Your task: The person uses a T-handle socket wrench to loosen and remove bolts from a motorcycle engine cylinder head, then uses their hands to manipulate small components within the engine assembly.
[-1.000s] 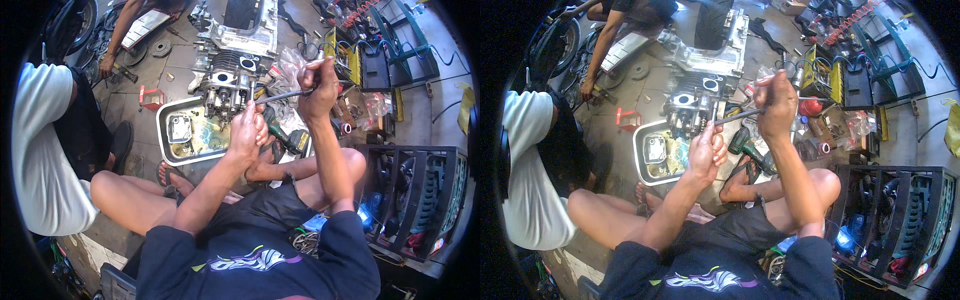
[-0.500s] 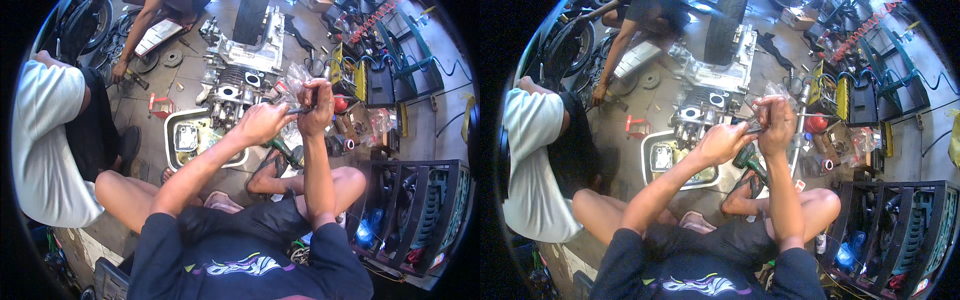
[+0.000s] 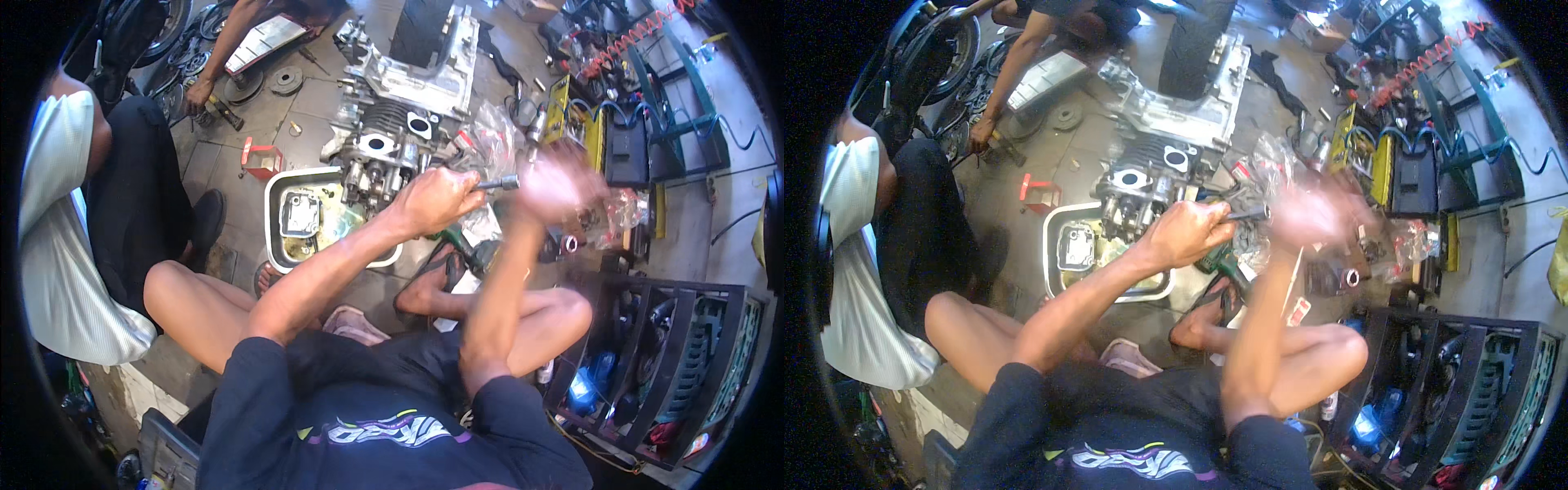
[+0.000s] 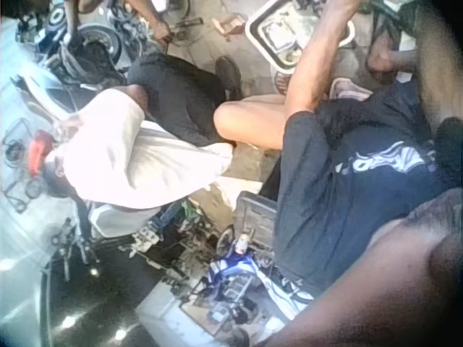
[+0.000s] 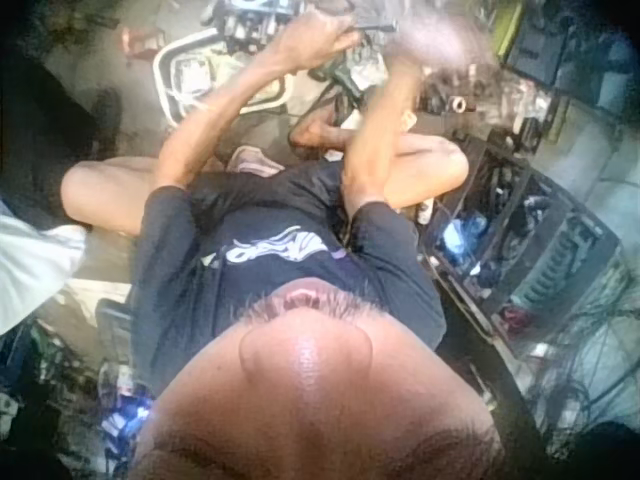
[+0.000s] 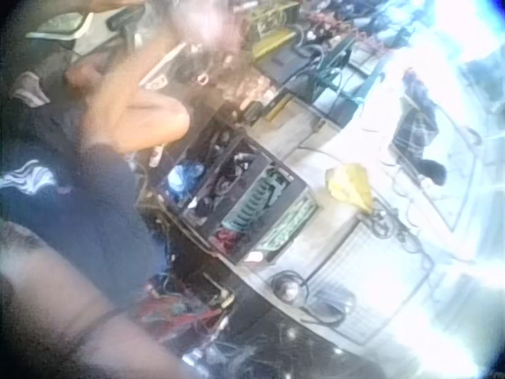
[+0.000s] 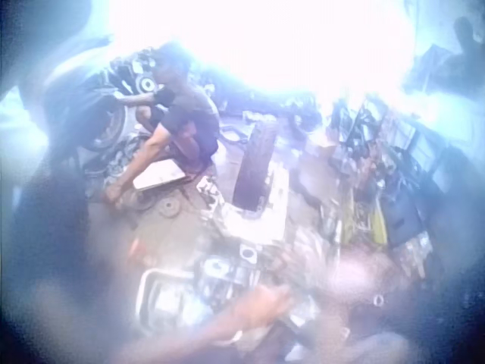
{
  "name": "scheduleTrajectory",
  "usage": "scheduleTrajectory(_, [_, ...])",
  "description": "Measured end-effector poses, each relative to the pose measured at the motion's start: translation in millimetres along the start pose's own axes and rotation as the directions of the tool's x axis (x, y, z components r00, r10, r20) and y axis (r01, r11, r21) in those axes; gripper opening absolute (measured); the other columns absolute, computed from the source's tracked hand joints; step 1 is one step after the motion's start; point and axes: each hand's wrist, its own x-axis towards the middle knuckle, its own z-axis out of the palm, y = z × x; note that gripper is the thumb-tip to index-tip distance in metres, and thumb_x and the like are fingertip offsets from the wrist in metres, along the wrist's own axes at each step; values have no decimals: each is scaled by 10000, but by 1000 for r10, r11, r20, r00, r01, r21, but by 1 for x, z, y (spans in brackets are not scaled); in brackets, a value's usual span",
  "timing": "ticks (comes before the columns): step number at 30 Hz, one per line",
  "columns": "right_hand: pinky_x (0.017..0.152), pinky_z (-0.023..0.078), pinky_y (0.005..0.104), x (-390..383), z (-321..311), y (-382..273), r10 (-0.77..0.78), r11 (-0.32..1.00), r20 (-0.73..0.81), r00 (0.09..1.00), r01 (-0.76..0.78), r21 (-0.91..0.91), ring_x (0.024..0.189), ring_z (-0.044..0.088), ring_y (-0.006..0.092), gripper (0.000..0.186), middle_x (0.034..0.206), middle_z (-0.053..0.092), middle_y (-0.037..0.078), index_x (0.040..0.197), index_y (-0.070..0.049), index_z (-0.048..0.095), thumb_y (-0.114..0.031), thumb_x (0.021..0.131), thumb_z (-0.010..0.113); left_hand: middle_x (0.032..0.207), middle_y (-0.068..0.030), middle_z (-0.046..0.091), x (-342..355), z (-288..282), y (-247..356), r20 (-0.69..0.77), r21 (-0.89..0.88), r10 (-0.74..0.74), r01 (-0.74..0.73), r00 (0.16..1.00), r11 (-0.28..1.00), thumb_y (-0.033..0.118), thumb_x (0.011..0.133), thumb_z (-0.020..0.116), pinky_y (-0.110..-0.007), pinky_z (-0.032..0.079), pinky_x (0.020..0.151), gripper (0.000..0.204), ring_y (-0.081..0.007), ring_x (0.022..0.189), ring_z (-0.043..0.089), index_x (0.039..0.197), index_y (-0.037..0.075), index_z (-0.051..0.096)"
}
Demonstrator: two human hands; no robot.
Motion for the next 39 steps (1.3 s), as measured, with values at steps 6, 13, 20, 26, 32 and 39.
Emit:
scheduleTrajectory(6, [915, 374, 353, 8, 76, 35, 71, 981, -58, 996, -80, -174, 988, 486, 191, 665, 1058, 519, 56, 1203, -59, 491, -656, 941, 361, 745, -256, 617, -10, 10, 2, -223, -47, -38, 28, 974, 999, 182, 920, 574, -508, 473, 601, 184, -441, 724, 622, 965, 4, 555])
scheduleTrajectory(13, [521, 343, 228, -10, 87, 30, 355, 913, 105, 929, -320, -251, 562, 414, 93, 525, 685, 448, 14, 997, -16, 554, -508, 1012, 374, 1074, -241, 521, -40, 8, 19, -424, -38, -13, -4, 906, 999, 72, 925, 542, -450, 447, 856, 176, -412, 980, 538, 1067, -27, 507])
scheduleTrajectory(20, [381, 208, 216, -10, 99, 29, 544, 830, 115, 831, -513, -219, 421, 242, 46, 394, 548, 340, -33, 802, -60, 501, -393, 1011, 478, 1107, -275, 496, -88, 13, 33, -346, 69, -455, 506, 820, 860, 216, 983, 473, -513, 489, 700, 266, -425, 867, 616, 1134, -4, 468])
scheduleTrajectory(26, [364, 225, 206, -7, 100, 24, 633, 765, 143, 761, -585, -270, 418, 252, 44, 308, 572, 333, -56, 756, -124, 450, -297, 979, 573, 592, -195, 630, -96, -5, 39, -239, 216, -531, 578, 813, 787, 318, 1015, 389, -487, 524, 503, 343, -381, 557, 655, 1002, -3, 508])
scheduleTrajectory(32, [377, 251, 211, -5, 112, 21, 651, 642, 104, 752, -473, -603, 428, 366, 35, 268, 558, 437, -53, 744, -114, 500, -230, 955, 617, 603, -255, 600, -92, 1, 33, -316, 9, -555, 588, 769, 809, 281, 1008, 402, -525, 499, 552, 360, -442, 586, 623, 845, 1, 560])
scheduleTrajectory(39, [461, 276, 246, 2, 142, 31, 690, 416, 84, 718, -299, -859, 489, 370, 49, 362, 540, 457, -50, 694, -60, 545, -315, 935, 632, 611, -267, 603, -92, 2, 31, -334, -10, -544, 574, 770, 819, 277, 1011, 397, -526, 508, 560, 375, -448, 594, 627, 836, -9, 564])
